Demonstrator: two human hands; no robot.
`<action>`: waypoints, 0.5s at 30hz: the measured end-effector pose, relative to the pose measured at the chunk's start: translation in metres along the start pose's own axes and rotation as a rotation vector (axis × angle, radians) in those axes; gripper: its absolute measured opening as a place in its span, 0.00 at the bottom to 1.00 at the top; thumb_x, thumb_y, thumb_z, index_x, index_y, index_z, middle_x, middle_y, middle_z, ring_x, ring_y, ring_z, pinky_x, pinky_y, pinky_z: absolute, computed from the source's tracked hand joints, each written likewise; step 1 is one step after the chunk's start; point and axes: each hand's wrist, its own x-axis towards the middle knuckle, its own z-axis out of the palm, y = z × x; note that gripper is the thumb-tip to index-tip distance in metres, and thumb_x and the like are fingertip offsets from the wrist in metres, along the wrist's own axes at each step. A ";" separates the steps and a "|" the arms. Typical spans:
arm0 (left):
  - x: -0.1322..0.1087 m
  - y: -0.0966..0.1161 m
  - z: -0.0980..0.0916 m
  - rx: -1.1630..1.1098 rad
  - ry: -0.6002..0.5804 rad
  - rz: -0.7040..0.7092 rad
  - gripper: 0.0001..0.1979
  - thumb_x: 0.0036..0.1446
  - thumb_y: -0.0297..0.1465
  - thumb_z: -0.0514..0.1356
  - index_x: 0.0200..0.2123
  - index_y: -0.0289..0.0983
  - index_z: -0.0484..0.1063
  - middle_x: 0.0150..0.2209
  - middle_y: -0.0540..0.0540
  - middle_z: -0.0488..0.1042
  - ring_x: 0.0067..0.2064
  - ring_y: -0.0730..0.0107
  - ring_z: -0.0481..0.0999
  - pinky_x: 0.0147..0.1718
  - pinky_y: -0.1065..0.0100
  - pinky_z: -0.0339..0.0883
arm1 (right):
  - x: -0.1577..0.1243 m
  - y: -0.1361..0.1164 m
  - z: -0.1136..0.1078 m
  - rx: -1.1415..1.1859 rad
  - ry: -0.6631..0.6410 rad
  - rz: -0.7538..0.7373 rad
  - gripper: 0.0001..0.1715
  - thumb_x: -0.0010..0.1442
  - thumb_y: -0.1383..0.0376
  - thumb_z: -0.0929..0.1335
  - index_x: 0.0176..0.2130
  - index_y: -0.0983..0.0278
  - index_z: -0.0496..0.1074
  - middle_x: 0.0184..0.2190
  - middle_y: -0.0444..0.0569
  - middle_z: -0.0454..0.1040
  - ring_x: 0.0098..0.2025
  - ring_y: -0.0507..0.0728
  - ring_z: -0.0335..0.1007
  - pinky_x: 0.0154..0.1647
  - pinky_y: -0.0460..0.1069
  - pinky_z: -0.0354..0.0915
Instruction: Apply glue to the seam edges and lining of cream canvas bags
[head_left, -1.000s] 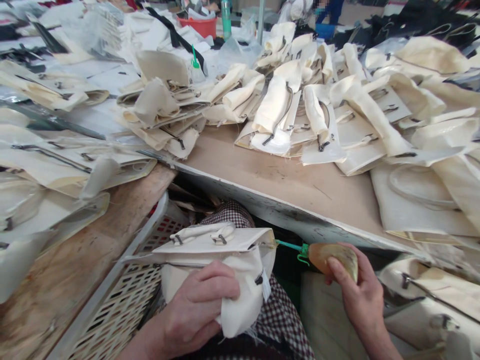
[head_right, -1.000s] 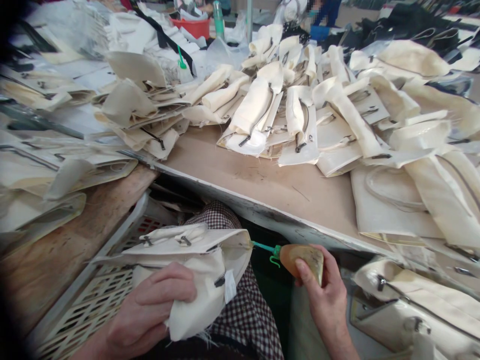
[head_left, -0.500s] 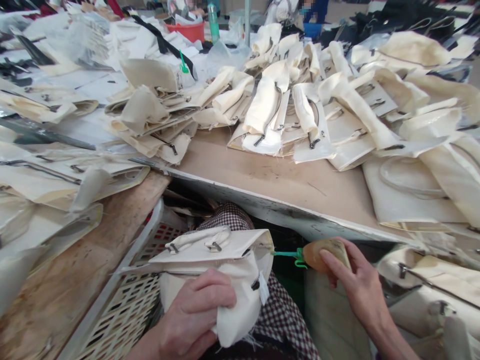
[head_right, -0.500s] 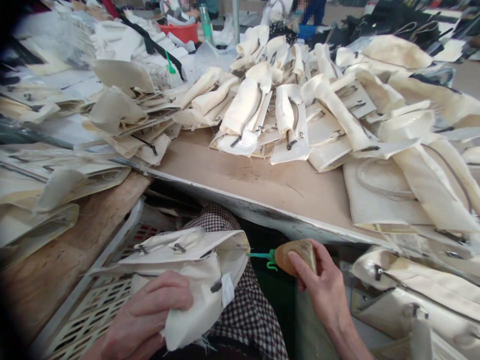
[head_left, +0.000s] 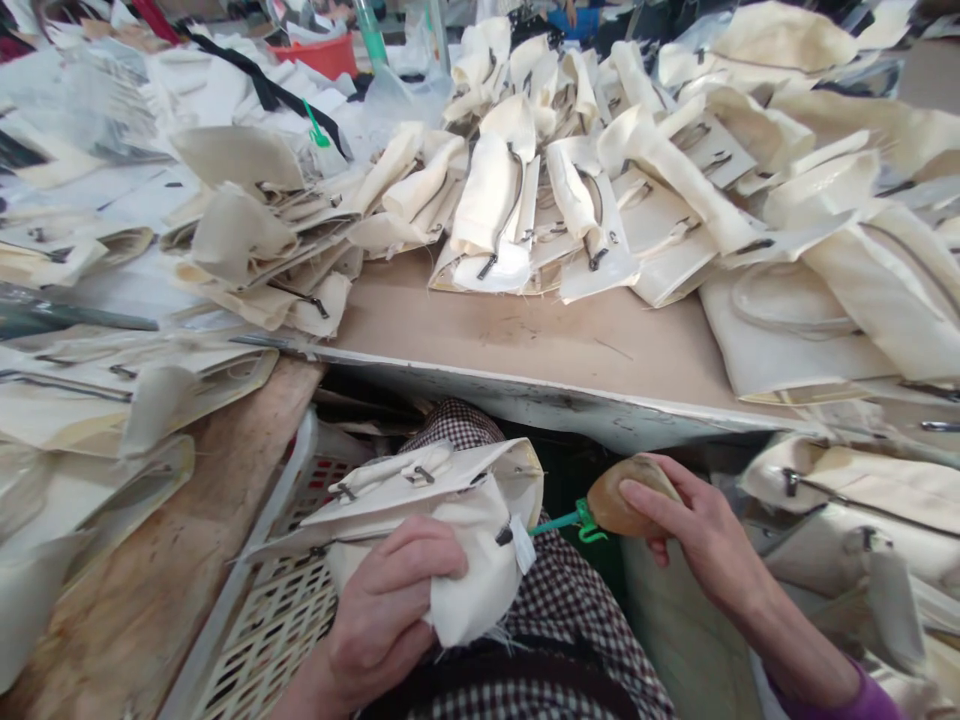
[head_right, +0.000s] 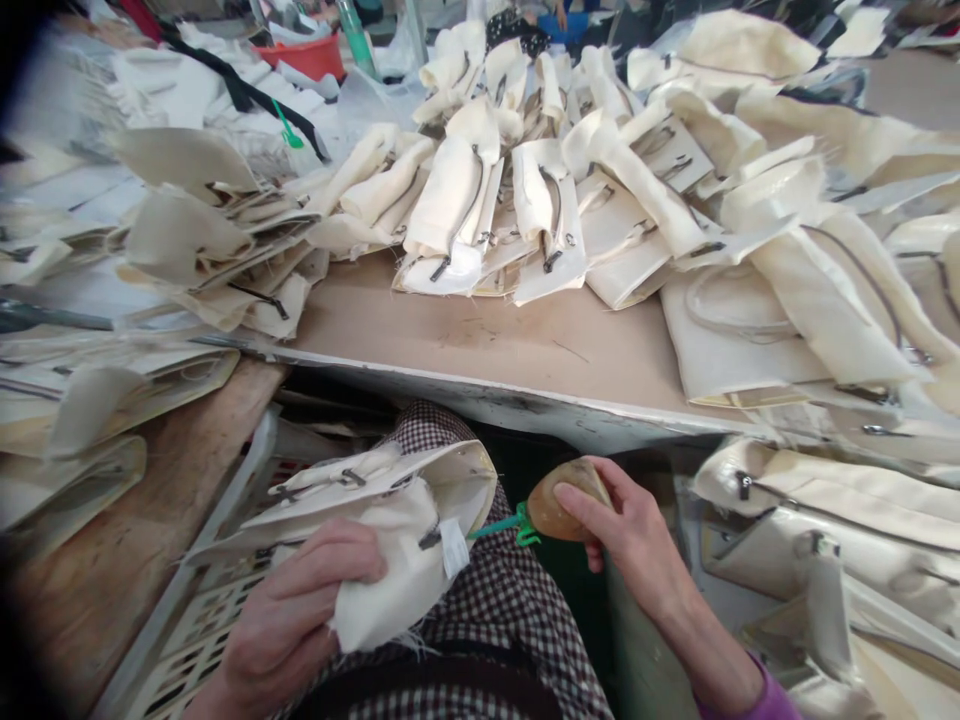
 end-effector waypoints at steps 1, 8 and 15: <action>0.001 -0.001 0.000 -0.003 0.006 0.000 0.10 0.67 0.24 0.58 0.31 0.34 0.72 0.31 0.43 0.78 0.37 0.67 0.76 0.36 0.68 0.75 | -0.001 0.000 0.001 0.020 0.004 0.001 0.28 0.60 0.43 0.74 0.44 0.64 0.74 0.25 0.43 0.71 0.19 0.53 0.63 0.18 0.47 0.62; 0.004 -0.006 0.000 -0.031 0.009 0.002 0.09 0.64 0.21 0.59 0.31 0.35 0.73 0.32 0.44 0.78 0.37 0.66 0.77 0.35 0.67 0.74 | -0.002 -0.004 0.005 0.042 0.023 -0.005 0.28 0.57 0.44 0.74 0.39 0.65 0.74 0.23 0.44 0.71 0.18 0.53 0.62 0.16 0.47 0.61; 0.004 -0.013 0.003 0.005 0.037 -0.018 0.08 0.61 0.19 0.61 0.31 0.36 0.73 0.33 0.45 0.77 0.37 0.66 0.77 0.35 0.65 0.74 | -0.001 -0.011 0.008 0.094 0.046 -0.016 0.26 0.53 0.47 0.76 0.37 0.66 0.74 0.20 0.42 0.69 0.16 0.52 0.61 0.14 0.46 0.60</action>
